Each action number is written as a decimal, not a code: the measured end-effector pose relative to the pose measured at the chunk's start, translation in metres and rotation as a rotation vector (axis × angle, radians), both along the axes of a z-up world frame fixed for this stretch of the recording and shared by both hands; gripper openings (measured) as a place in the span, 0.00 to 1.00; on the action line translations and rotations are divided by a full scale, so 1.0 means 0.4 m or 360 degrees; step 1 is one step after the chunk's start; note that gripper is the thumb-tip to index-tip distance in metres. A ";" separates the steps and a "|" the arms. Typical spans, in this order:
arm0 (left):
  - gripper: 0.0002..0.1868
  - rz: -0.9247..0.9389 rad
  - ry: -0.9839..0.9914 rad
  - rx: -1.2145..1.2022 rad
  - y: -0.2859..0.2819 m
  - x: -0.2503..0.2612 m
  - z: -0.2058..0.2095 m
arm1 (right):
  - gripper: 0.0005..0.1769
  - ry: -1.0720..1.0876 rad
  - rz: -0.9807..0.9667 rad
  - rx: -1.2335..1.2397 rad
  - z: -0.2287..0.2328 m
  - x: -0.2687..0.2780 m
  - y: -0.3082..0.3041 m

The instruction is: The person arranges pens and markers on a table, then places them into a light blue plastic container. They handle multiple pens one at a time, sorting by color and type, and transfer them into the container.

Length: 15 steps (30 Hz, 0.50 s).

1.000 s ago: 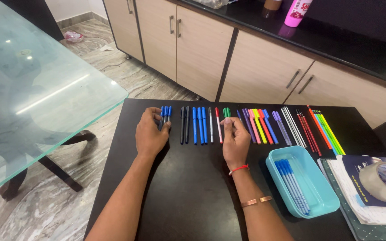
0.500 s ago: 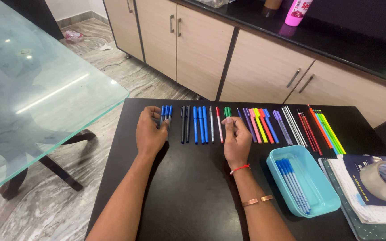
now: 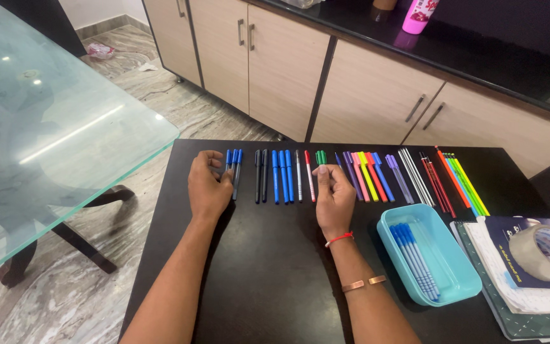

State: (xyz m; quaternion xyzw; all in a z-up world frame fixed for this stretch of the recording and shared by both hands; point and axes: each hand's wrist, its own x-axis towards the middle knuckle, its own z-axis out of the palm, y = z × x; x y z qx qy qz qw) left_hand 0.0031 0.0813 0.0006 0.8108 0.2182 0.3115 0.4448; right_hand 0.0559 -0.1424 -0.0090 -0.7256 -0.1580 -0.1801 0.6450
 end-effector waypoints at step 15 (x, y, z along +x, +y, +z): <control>0.15 0.0302 0.0018 0.0526 0.031 -0.003 -0.031 | 0.19 -0.0003 -0.0021 -0.0023 -0.001 0.000 0.001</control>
